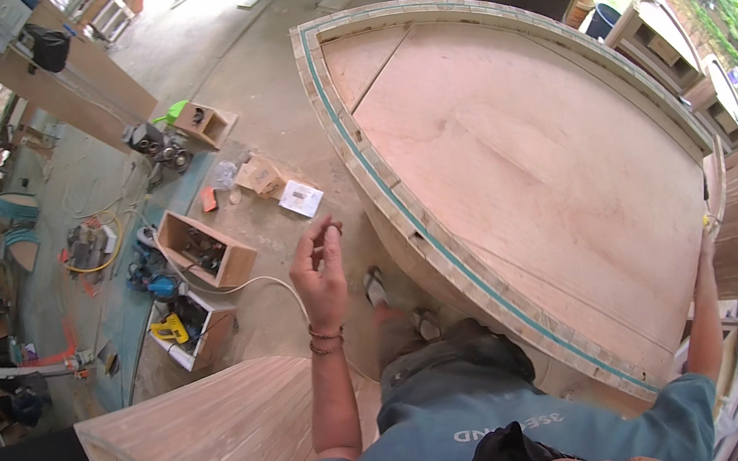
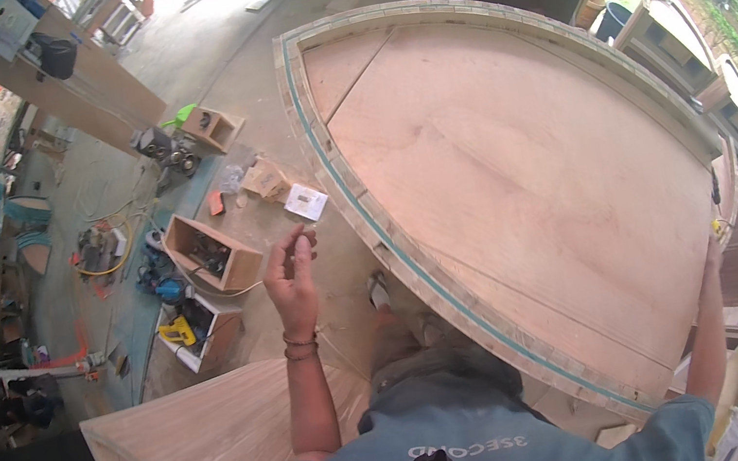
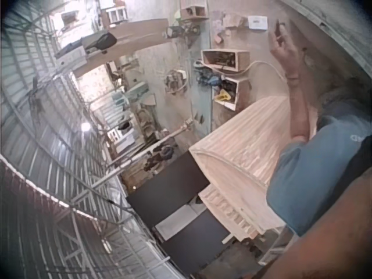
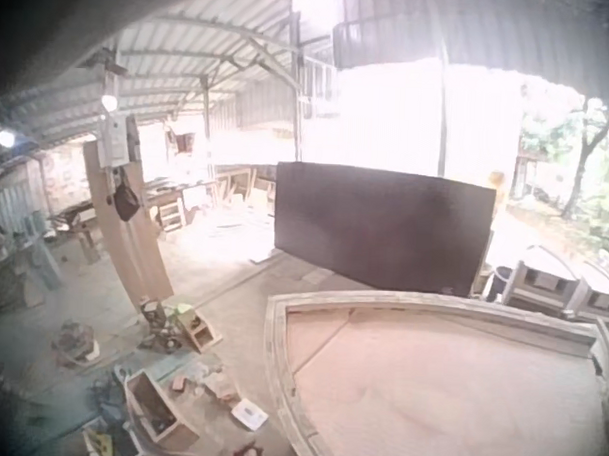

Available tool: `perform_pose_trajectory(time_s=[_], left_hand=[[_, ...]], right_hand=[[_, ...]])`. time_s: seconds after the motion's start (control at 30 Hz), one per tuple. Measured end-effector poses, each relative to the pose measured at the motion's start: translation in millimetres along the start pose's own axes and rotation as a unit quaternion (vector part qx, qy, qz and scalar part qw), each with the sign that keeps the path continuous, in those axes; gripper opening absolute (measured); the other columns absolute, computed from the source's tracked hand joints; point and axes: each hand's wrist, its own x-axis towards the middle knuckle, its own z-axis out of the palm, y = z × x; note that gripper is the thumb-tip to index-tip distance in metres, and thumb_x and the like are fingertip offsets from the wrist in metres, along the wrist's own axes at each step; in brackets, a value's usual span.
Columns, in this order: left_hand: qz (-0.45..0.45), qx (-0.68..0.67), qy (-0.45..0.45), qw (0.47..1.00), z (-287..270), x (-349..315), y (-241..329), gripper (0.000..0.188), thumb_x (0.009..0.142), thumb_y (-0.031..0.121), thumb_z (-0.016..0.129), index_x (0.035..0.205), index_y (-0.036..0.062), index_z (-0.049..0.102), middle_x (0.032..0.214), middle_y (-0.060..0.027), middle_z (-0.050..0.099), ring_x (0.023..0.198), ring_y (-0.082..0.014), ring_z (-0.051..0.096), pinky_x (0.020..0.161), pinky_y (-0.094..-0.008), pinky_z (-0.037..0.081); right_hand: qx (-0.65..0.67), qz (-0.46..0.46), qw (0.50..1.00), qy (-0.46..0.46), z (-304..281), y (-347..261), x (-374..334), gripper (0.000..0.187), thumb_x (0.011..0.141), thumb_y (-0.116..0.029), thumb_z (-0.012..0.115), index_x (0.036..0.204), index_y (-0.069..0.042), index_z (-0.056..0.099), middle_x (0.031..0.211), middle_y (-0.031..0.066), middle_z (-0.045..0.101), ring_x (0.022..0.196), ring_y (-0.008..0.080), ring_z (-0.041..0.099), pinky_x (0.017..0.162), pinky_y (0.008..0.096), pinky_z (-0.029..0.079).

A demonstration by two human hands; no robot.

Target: The person uses an electric sander to smooth the edges of a curved wooden panel. They then fit the panel into a wooden frame structure, adjusting its position multiple times. Finally, the person uses a cordless drill to secure the panel and marks alignment lines with a pen.

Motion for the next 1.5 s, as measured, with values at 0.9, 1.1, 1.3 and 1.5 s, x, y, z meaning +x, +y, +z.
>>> perform_pose_trajectory(time_s=[0.9,1.1,1.3,1.5], left_hand=[[0.351,0.026,-0.154,0.923,66.5,304.8,-11.0,0.034,0.089,0.012,0.058,0.120,-0.0004,0.064,0.130,-0.0154,0.061,0.132,-0.0333,0.047,0.111,-0.0483,0.033],[0.321,0.055,-0.192,0.926,82.1,293.8,-13.6,0.047,0.097,0.023,0.031,0.099,-0.0038,0.069,0.118,-0.0175,0.068,0.133,-0.0355,0.045,0.117,-0.0491,0.025],[0.363,0.032,-0.180,0.914,90.8,293.7,-42.3,0.057,0.096,0.030,0.024,0.090,-0.0017,0.070,0.112,-0.0162,0.070,0.130,-0.0362,0.048,0.118,-0.0526,0.023],[0.419,0.035,-0.165,0.892,89.2,286.5,-33.5,0.063,0.099,0.038,0.018,0.097,-0.0027,0.067,0.111,-0.0186,0.068,0.127,-0.0390,0.049,0.114,-0.0575,0.031]], right_hand=[[-0.427,0.000,0.877,0.219,-2.3,-7.2,-163.1,0.057,0.097,-0.045,0.043,0.134,-0.004,0.057,0.135,0.0261,0.056,0.126,0.0421,0.052,0.106,0.0480,0.040],[-0.373,-0.033,0.896,0.239,15.1,-7.9,-150.4,0.053,0.091,-0.040,0.052,0.131,-0.005,0.057,0.124,0.0253,0.063,0.116,0.0442,0.059,0.100,0.0505,0.045],[-0.377,-0.023,0.882,0.282,-16.0,-12.1,-177.3,0.048,0.091,-0.036,0.052,0.126,-0.004,0.060,0.119,0.0265,0.065,0.113,0.0450,0.060,0.099,0.0501,0.046],[-0.321,0.038,0.904,0.280,41.3,-71.1,-201.7,0.038,0.089,-0.034,0.056,0.116,-0.007,0.063,0.113,0.0255,0.067,0.111,0.0431,0.062,0.097,0.0503,0.047]])
